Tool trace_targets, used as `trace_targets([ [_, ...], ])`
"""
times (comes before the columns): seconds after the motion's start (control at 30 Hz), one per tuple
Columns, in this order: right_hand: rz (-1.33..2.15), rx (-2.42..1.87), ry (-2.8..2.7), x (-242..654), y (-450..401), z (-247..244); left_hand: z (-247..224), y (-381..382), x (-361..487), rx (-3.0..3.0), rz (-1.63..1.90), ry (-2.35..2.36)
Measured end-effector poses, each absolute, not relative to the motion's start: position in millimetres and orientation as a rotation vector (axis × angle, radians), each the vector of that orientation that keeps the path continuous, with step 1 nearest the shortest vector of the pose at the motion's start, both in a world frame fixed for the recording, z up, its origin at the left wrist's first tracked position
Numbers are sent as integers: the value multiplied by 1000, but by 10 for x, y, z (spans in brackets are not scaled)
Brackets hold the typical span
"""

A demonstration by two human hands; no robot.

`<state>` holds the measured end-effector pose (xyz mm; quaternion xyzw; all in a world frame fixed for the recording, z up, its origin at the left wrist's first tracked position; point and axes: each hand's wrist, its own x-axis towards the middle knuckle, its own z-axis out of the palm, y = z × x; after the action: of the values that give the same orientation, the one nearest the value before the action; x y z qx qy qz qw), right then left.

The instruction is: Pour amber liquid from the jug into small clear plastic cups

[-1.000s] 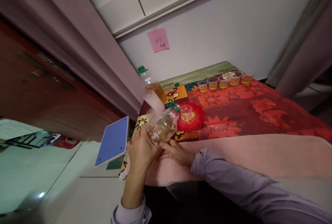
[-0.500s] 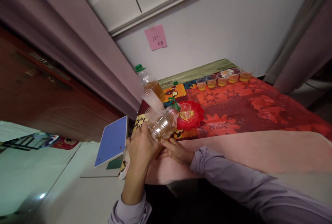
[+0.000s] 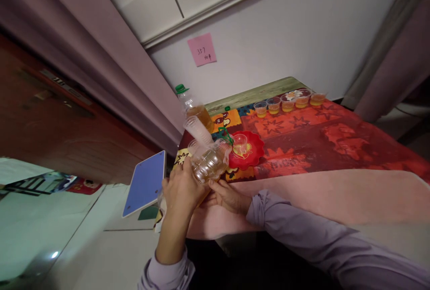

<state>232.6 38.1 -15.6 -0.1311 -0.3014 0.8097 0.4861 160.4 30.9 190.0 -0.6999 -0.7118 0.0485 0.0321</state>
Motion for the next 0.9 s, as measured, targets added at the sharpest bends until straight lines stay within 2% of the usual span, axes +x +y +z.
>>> trace_targets([
  [0.9,1968,-289,-706,2334,379,-121,1982,352,1749,-2119,250,-2198],
])
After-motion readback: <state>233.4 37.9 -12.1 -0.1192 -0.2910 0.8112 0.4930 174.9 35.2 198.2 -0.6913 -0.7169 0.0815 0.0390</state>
